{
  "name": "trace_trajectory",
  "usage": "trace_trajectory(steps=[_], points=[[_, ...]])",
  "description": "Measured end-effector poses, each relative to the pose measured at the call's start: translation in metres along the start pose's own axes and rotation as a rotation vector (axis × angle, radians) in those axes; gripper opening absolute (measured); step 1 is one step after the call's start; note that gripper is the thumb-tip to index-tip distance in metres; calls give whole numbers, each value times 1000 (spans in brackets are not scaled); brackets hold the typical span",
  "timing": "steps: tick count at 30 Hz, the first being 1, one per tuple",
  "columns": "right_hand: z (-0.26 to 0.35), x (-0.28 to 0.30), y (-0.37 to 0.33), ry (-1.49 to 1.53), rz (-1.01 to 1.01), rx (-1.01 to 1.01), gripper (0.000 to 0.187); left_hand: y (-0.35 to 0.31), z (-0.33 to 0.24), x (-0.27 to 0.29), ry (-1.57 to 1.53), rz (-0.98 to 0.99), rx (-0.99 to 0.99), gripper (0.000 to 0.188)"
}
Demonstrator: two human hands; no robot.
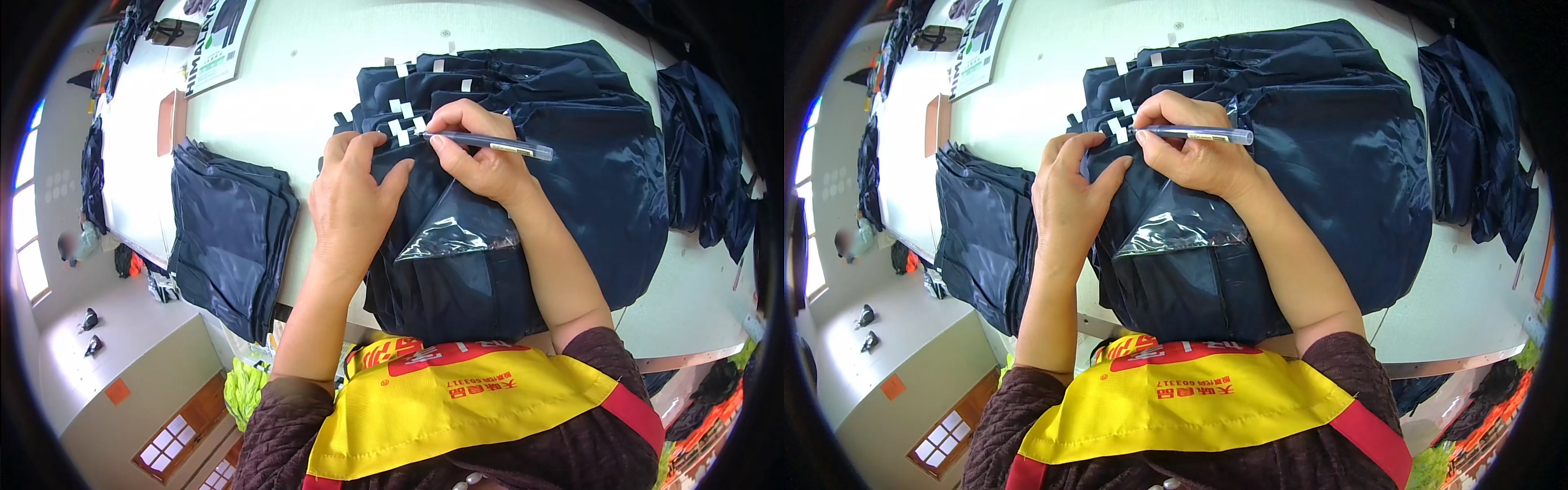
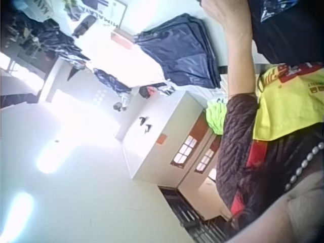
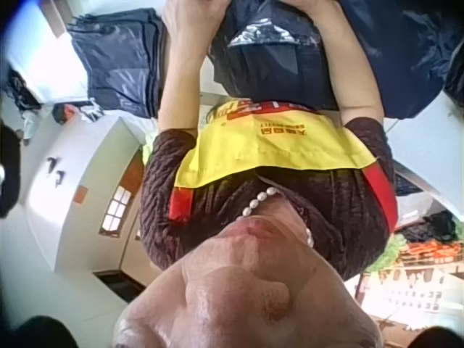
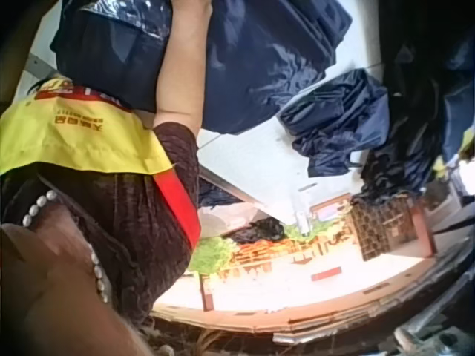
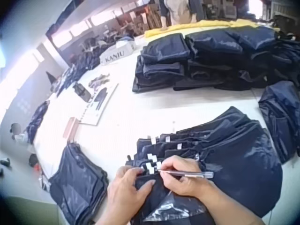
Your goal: The person writes on small white labels attached to black plastic bags using a pen. They then stack the labeled bags and place a paper insert into each bag. The person folds the bags and stacks them on the table.
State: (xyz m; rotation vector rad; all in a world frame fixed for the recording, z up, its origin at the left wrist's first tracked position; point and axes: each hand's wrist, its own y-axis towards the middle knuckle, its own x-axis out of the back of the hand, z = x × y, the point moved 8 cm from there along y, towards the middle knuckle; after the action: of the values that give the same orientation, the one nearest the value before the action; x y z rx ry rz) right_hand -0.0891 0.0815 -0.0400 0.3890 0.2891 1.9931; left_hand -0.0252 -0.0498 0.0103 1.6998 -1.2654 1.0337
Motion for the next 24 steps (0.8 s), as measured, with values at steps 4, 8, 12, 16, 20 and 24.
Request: trace_trajectory(steps=[4, 8, 12, 16, 20, 24], points=[[0, 0, 0, 0, -19, 17, 11, -2, 0, -2, 60, -7, -20, 32], [0, 1, 0, 23, -12, 8, 11, -1, 4, -4, 48, 55, 59, 30], [2, 1, -1, 5, -12, 29, 11, 4, 6, -4, 21, 27, -17, 27], [3, 1, -1, 6, -26, 29, 12, 16, 17, -20, -274, 244, 217, 25], [2, -1, -1, -30, -17, 56, 12, 28, 29, -35, -510, 329, 307, 21], [6, -3, -2, -77, -3, 79, 12, 27, 39, -46, -615, 342, 363, 21]])
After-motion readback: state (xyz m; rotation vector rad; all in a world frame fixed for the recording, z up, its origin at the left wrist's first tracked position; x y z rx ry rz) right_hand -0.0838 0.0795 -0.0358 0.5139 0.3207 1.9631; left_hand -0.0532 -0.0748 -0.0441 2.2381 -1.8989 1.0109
